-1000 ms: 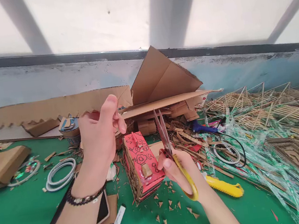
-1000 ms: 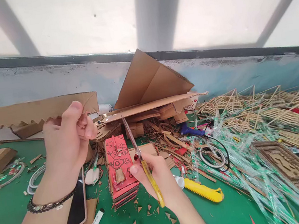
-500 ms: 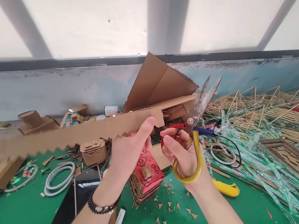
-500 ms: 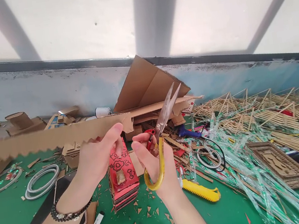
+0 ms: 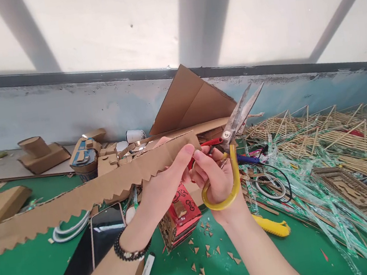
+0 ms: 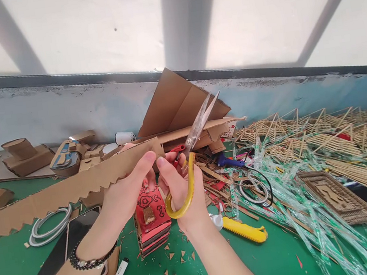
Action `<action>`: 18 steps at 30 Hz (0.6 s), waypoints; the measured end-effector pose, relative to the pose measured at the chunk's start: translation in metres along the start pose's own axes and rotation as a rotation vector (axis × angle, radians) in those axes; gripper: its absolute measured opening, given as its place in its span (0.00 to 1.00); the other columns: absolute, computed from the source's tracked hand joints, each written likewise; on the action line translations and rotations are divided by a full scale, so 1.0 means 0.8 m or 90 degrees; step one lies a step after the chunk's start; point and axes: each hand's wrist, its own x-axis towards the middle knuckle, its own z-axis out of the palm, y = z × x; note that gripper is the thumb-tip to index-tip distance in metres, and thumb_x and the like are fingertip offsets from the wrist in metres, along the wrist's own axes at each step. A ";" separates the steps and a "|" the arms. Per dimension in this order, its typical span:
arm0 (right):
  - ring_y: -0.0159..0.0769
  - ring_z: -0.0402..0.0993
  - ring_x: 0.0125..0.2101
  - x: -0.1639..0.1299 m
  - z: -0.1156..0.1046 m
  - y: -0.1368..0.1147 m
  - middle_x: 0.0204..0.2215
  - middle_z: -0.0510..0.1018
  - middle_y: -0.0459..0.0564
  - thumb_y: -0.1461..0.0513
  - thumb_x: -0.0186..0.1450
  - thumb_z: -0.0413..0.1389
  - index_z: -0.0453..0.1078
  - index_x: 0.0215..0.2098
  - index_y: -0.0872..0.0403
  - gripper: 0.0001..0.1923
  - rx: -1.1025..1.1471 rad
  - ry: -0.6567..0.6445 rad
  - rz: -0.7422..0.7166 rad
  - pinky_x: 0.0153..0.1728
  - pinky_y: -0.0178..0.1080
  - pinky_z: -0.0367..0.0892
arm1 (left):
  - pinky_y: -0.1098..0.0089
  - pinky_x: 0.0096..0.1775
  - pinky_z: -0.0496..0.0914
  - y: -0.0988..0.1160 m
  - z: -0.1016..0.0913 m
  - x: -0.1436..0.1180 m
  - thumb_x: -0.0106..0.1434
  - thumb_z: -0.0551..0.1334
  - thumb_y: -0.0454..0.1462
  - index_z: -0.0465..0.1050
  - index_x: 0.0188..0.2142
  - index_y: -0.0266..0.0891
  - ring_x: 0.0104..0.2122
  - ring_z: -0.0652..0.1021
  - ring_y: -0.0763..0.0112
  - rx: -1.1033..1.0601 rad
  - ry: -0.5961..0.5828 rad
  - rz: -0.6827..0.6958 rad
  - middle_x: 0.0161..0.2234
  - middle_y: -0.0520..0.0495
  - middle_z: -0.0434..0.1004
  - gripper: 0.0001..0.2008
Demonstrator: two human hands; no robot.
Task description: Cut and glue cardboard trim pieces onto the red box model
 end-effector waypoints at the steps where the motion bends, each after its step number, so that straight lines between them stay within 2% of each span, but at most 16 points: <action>1: 0.23 0.54 0.17 0.000 0.001 0.000 0.17 0.60 0.33 0.55 0.59 0.72 0.71 0.33 0.52 0.16 0.006 0.005 0.004 0.19 0.31 0.58 | 0.68 0.30 0.73 0.000 0.000 0.000 0.63 0.66 0.58 0.71 0.34 0.48 0.21 0.77 0.67 -0.018 -0.006 -0.003 0.18 0.59 0.74 0.19; 3: 0.23 0.53 0.17 0.000 0.002 0.001 0.16 0.59 0.32 0.56 0.58 0.73 0.70 0.33 0.52 0.16 0.017 0.011 0.011 0.20 0.31 0.58 | 0.69 0.33 0.75 0.001 0.001 -0.001 0.63 0.67 0.57 0.70 0.37 0.49 0.22 0.78 0.68 -0.041 -0.020 -0.006 0.19 0.60 0.74 0.18; 5: 0.23 0.53 0.17 -0.001 0.003 0.002 0.16 0.58 0.32 0.57 0.57 0.72 0.70 0.32 0.52 0.16 0.029 0.013 0.013 0.20 0.31 0.58 | 0.68 0.34 0.76 0.003 0.003 -0.002 0.62 0.67 0.55 0.70 0.38 0.49 0.23 0.79 0.67 -0.051 -0.001 0.001 0.18 0.60 0.73 0.16; 7: 0.23 0.53 0.17 -0.003 0.005 0.005 0.16 0.58 0.32 0.57 0.58 0.71 0.70 0.32 0.52 0.15 0.039 0.010 0.014 0.21 0.31 0.58 | 0.67 0.36 0.77 0.003 0.005 -0.005 0.61 0.68 0.54 0.71 0.41 0.49 0.26 0.81 0.65 -0.051 0.046 -0.009 0.19 0.59 0.75 0.17; 10: 0.24 0.52 0.18 -0.009 0.010 0.009 0.16 0.59 0.33 0.58 0.60 0.71 0.70 0.31 0.52 0.14 0.061 0.011 0.020 0.22 0.31 0.57 | 0.66 0.39 0.78 -0.002 0.010 -0.008 0.57 0.71 0.54 0.73 0.43 0.50 0.34 0.85 0.62 -0.037 0.157 -0.024 0.30 0.56 0.83 0.20; 12: 0.24 0.52 0.19 -0.014 0.013 0.011 0.17 0.59 0.33 0.57 0.60 0.71 0.69 0.31 0.52 0.15 0.063 0.021 0.017 0.24 0.32 0.58 | 0.66 0.39 0.78 -0.005 0.012 -0.007 0.57 0.72 0.53 0.73 0.42 0.49 0.34 0.84 0.63 -0.038 0.185 -0.026 0.33 0.55 0.84 0.19; 15: 0.25 0.54 0.20 -0.025 0.012 0.014 0.19 0.60 0.34 0.55 0.64 0.69 0.68 0.31 0.52 0.15 0.007 0.034 0.002 0.25 0.33 0.57 | 0.67 0.32 0.75 -0.006 0.006 0.001 0.63 0.66 0.56 0.71 0.35 0.47 0.22 0.78 0.68 -0.073 0.133 -0.019 0.20 0.57 0.74 0.17; 17: 0.26 0.54 0.21 -0.031 0.009 0.014 0.19 0.60 0.34 0.54 0.66 0.68 0.68 0.33 0.51 0.15 -0.053 0.040 0.002 0.26 0.34 0.57 | 0.68 0.29 0.72 -0.003 -0.001 0.010 0.66 0.61 0.58 0.67 0.28 0.46 0.18 0.73 0.70 -0.102 0.107 -0.022 0.14 0.57 0.64 0.21; 18: 0.26 0.54 0.21 -0.032 0.007 0.015 0.19 0.60 0.34 0.54 0.66 0.67 0.68 0.33 0.51 0.14 -0.079 0.039 0.007 0.26 0.34 0.56 | 0.69 0.27 0.71 -0.001 -0.004 0.014 0.66 0.60 0.58 0.65 0.25 0.45 0.17 0.71 0.70 -0.114 0.100 -0.027 0.13 0.57 0.61 0.23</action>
